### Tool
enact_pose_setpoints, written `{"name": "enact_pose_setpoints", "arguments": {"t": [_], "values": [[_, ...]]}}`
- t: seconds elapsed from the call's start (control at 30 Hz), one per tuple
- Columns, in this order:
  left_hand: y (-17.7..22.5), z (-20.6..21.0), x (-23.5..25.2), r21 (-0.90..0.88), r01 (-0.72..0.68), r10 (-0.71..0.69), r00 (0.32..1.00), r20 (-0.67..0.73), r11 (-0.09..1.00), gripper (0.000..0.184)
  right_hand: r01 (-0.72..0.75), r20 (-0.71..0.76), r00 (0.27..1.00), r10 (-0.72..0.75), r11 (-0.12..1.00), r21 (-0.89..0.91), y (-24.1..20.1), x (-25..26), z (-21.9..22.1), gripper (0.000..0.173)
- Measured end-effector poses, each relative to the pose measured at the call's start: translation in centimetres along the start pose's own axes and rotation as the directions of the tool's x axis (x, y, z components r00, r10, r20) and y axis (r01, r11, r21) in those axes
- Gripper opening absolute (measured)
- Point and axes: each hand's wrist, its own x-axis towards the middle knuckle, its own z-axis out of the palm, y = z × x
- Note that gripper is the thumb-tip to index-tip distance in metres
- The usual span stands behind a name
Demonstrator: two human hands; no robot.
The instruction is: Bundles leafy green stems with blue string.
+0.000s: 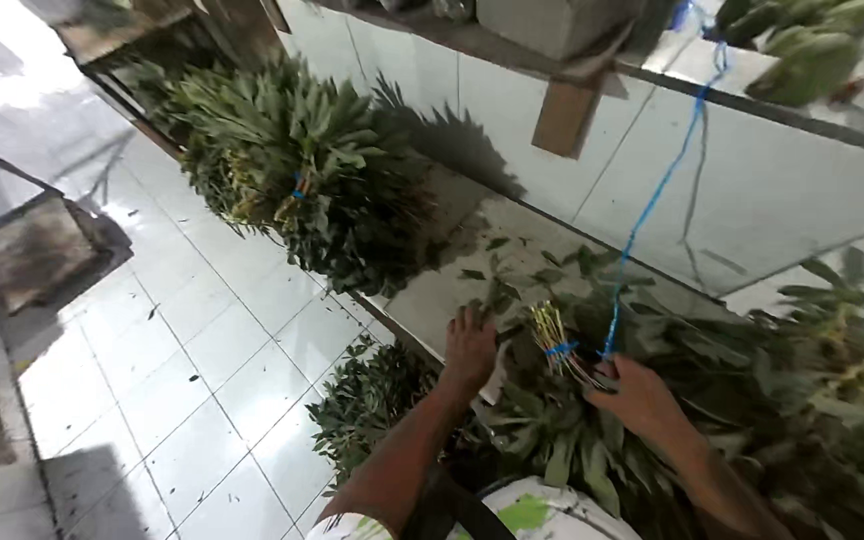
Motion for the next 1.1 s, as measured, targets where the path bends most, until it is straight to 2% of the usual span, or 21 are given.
{"name": "enact_pose_setpoints", "arguments": {"t": [0.03, 0.1, 0.13, 0.2, 0.3, 0.37, 0.43, 0.5, 0.53, 0.57, 0.6, 0.63, 0.67, 0.7, 0.77, 0.83, 0.87, 0.93, 1.0, 1.03, 1.1], "values": [[1.0, -0.4, -0.4, 0.018, -0.119, 0.12, 0.989, -0.089, 0.993, 0.063, 0.012, 0.001, 1.0, -0.012, 1.0, 0.002, 0.0, -0.4, -0.2, 0.058], [3.0, -1.2, -1.0, 0.051, -0.379, 0.381, 0.903, -0.2, 0.924, 0.072, 0.055, 0.022, 0.998, -0.055, 0.998, 0.011, -0.3, -1.1, -0.3, 0.059], [3.8, -1.8, -1.1, 0.048, -0.484, 0.483, 0.854, -0.195, 0.874, 0.068, 0.089, 0.023, 0.996, -0.09, 0.996, 0.02, -0.5, -1.4, -0.4, 0.059], [4.3, -2.7, -0.7, 0.053, -0.621, 0.622, 0.771, -0.139, 0.782, 0.042, 0.163, -0.005, 0.987, -0.163, 0.985, 0.058, -1.0, -2.0, -0.7, 0.06], [2.6, -4.0, 0.4, 0.028, -0.676, 0.665, 0.716, -0.211, 0.737, 0.028, 0.245, -0.19, 0.958, -0.217, 0.959, 0.141, -0.1, -2.1, -2.7, 0.062], [0.5, -5.9, 0.5, 0.031, -0.624, 0.602, 0.739, -0.302, 0.781, 0.029, 0.232, -0.351, 0.922, -0.161, 0.957, 0.171, 1.6, -1.6, -5.0, 0.057], [-2.3, -8.8, 0.6, 0.018, -0.549, 0.502, 0.751, -0.429, 0.836, 0.038, 0.203, -0.52, 0.852, -0.067, 0.957, 0.21, 3.7, -1.1, -6.2, 0.051], [-5.2, -12.6, 1.1, -0.027, -0.437, 0.356, 0.766, -0.536, 0.899, 0.043, 0.184, -0.594, 0.805, 0.016, 0.944, 0.275, 5.3, -1.1, -6.2, 0.051], [-6.7, -14.7, 1.2, -0.124, -0.395, 0.254, 0.77, -0.586, 0.911, 0.043, 0.178, -0.59, 0.807, 0.019, 0.945, 0.273, 5.9, -1.2, -5.9, 0.053], [-8.0, -16.6, 1.4, -0.307, -0.365, 0.113, 0.785, -0.609, 0.879, 0.043, 0.153, -0.563, 0.826, 0.032, 0.948, 0.278, 5.8, -1.6, -5.6, 0.058], [-9.0, -18.5, 1.7, -0.523, -0.341, -0.066, 0.787, -0.613, 0.781, 0.042, 0.101, -0.504, 0.862, 0.063, 0.951, 0.292, 5.7, -1.8, -5.3, 0.064], [-9.5, -20.4, 2.3, -0.638, -0.323, -0.234, 0.739, -0.631, 0.699, 0.043, 0.076, -0.47, 0.88, 0.069, 0.956, 0.282, 5.9, -1.6, -4.8, 0.063], [-10.1, -22.3, 3.0, -0.656, -0.249, -0.361, 0.671, -0.647, 0.712, 0.049, 0.056, -0.444, 0.893, 0.074, 0.961, 0.272, 6.0, -1.4, -4.2, 0.061], [-11.2, -23.9, 3.8, -0.584, -0.095, -0.419, 0.605, -0.677, 0.806, 0.06, 0.035, -0.426, 0.901, 0.085, 0.963, 0.267, 5.9, -1.3, -3.6, 0.057], [-14.2, -26.6, 6.1, -0.341, 0.188, -0.388, 0.511, -0.767, 0.921, 0.06, 0.004, -0.413, 0.904, 0.116, 0.96, 0.278, 5.5, -1.3, -2.7, 0.052], [-18.2, -28.1, 8.8, -0.224, 0.283, -0.337, 0.467, -0.817, 0.933, 0.057, -0.001, -0.418, 0.901, 0.119, 0.962, 0.272, 5.2, -1.4, -2.0, 0.05], [-20.1, -28.2, 10.0, -0.193, 0.348, -0.35, 0.474, -0.808, 0.917, 0.056, -0.004, -0.424, 0.898, 0.117, 0.966, 0.257, 5.2, -1.4, -1.7, 0.049], [-23.4, -27.4, 11.7, -0.144, 0.457, -0.417, 0.579, -0.701, 0.878, 0.051, 0.024, -0.455, 0.888, 0.067, 0.981, 0.192, 5.9, -1.4, -0.9, 0.051], [-25.8, -25.6, 12.7, -0.072, 0.556, -0.52, 0.716, -0.465, 0.828, 0.052, 0.042, -0.474, 0.88, 0.037, 0.987, 0.156, 6.0, -1.6, -0.7, 0.056], [-27.0, -24.5, 13.2, -0.007, 0.581, -0.544, 0.758, -0.359, 0.814, 0.054, 0.064, -0.496, 0.868, 0.021, 0.986, 0.153, 5.9, -1.5, -0.6, 0.057], [-28.1, -23.3, 13.6, 0.085, 0.583, -0.544, 0.794, -0.272, 0.808, 0.066, 0.098, -0.53, 0.848, 0.009, 0.98, 0.174, 4.8, -1.2, -0.8, 0.059]]}}
